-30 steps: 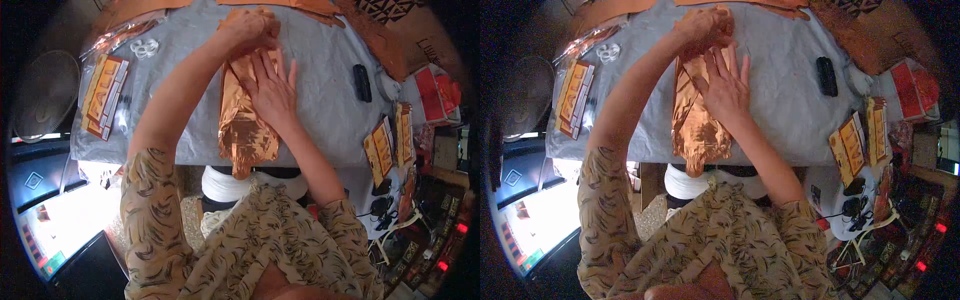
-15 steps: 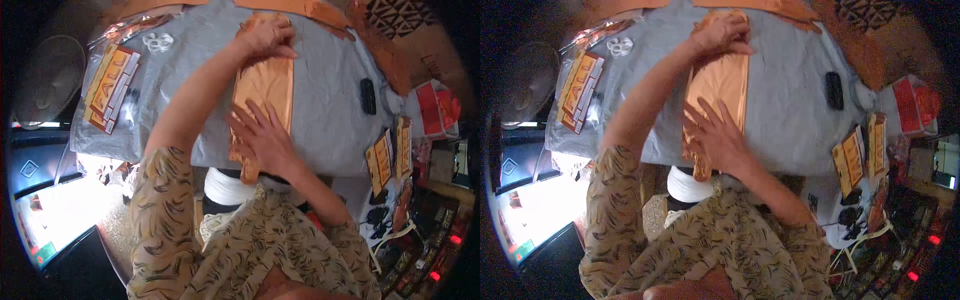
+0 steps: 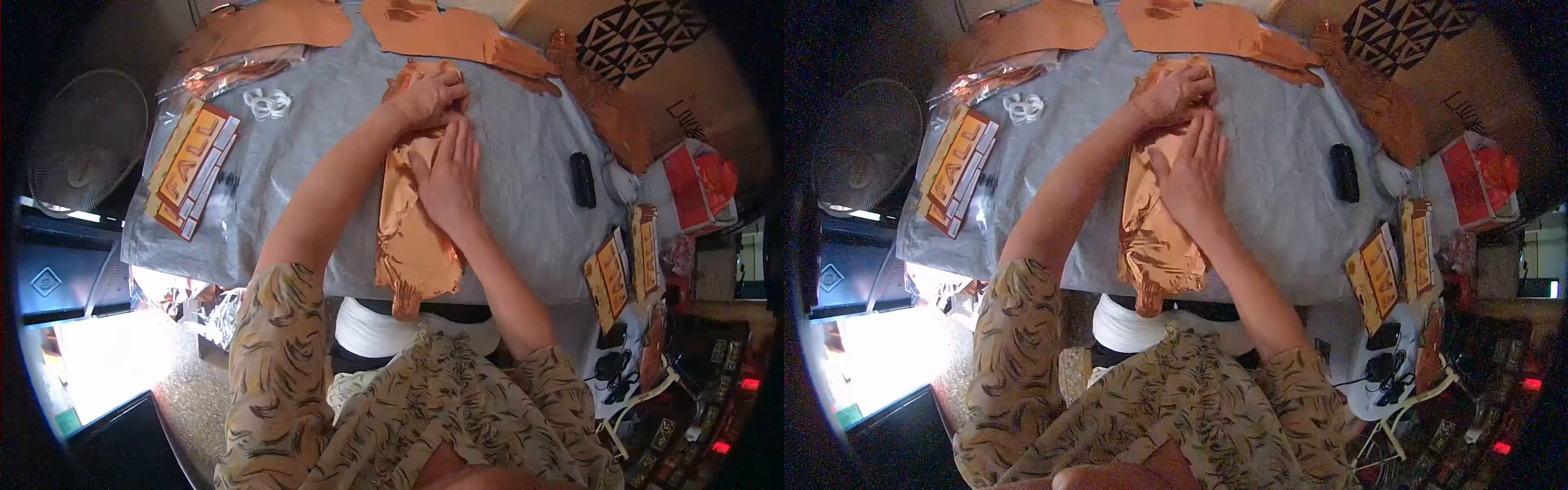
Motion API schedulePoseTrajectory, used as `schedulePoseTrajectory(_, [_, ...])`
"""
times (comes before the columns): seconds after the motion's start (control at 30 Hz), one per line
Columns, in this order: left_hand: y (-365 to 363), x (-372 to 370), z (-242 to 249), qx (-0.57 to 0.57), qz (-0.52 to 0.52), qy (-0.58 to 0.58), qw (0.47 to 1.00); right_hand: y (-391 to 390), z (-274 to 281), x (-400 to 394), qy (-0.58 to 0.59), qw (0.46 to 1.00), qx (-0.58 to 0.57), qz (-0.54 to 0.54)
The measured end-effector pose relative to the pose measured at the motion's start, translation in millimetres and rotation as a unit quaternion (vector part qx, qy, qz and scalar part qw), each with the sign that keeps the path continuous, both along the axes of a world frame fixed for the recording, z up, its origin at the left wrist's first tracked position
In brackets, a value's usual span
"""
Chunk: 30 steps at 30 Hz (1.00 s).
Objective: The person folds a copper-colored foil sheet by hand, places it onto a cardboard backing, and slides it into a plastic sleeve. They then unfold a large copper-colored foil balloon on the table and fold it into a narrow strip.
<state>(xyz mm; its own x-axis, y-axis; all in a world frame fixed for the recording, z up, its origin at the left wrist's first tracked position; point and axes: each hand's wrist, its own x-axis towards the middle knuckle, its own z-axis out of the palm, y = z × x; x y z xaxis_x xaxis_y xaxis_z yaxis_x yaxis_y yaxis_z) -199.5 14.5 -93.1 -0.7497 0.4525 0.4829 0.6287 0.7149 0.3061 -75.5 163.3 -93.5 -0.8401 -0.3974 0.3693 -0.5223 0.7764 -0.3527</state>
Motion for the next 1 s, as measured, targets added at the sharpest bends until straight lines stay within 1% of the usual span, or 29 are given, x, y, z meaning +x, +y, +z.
schedulePoseTrajectory(0.07, [0, 4, 1, -0.004, 0.02, -0.025, 0.999, -1, -5, 9, 0.005, 1.0, 0.029, 0.001])
schedulePoseTrajectory(0.17, [1, -1, -3, -0.003, -0.002, -0.016, 1.0, 0, -7, 11, -0.008, 0.999, 0.053, -0.007])
schedulePoseTrajectory(0.27, [-5, -11, 0, 0.015, -0.028, -0.009, 0.999, -1, -6, 10, -0.006, 0.997, 0.076, 0.009])
schedulePoseTrajectory(0.33, [-18, -19, 9, 0.055, -0.097, 0.005, 0.994, -1, -7, 12, -0.006, 0.998, 0.066, 0.009])
schedulePoseTrajectory(0.37, [-29, -25, 8, 0.051, -0.094, 0.005, 0.994, 0, -7, 11, -0.008, 0.998, 0.061, 0.007])
schedulePoseTrajectory(0.43, [-58, -30, 6, 0.233, -0.066, 0.01, 0.97, 1, -8, 10, -0.009, 0.998, 0.057, 0.007])
schedulePoseTrajectory(0.47, [-71, -18, 16, 0.232, 0.046, -0.038, 0.971, 2, -8, 10, -0.011, 0.998, 0.058, 0.007])
schedulePoseTrajectory(0.5, [-84, -3, 25, 0.228, 0.158, -0.084, 0.957, 2, -8, 10, -0.013, 0.999, 0.05, 0.007])
schedulePoseTrajectory(0.53, [-96, 5, 27, 0.221, 0.158, -0.086, 0.959, 2, -7, 11, -0.013, 0.999, 0.043, 0.01])
schedulePoseTrajectory(0.57, [-108, 13, 30, 0.145, 0.22, -0.125, 0.957, 3, -8, 12, -0.013, 0.999, 0.036, 0.014])
schedulePoseTrajectory(0.6, [-114, 19, 31, 0.07, 0.28, -0.162, 0.944, 3, -8, 12, -0.015, 0.999, 0.031, 0.016])
schedulePoseTrajectory(0.7, [-99, 48, 39, 0.037, 0.273, -0.159, 0.948, 3, -10, 11, -0.002, 0.999, 0.033, 0.02])
schedulePoseTrajectory(0.73, [-101, 43, 26, 0.18, 0.236, -0.263, 0.918, 3, -11, 10, 0.003, 0.999, 0.039, 0.017])
schedulePoseTrajectory(0.8, [-99, 42, 22, 0.157, 0.239, -0.251, 0.925, 3, -11, 10, 0.009, 0.999, 0.045, 0.013])
schedulePoseTrajectory(0.87, [-94, 41, 27, 0.131, 0.236, -0.239, 0.933, 4, -8, 10, -0.001, 1.0, 0.018, 0.014])
schedulePoseTrajectory(0.93, [-93, 45, 35, 0.203, 0.22, -0.294, 0.908, 5, -7, 10, 0.0, 1.0, 0.017, 0.011])
schedulePoseTrajectory(0.97, [-93, 46, 41, 0.199, 0.218, -0.293, 0.909, 6, -7, 10, 0.0, 1.0, 0.018, 0.012])
schedulePoseTrajectory(1.0, [-94, 48, 47, 0.251, 0.192, -0.33, 0.89, 6, -7, 10, 0.001, 1.0, 0.014, 0.009])
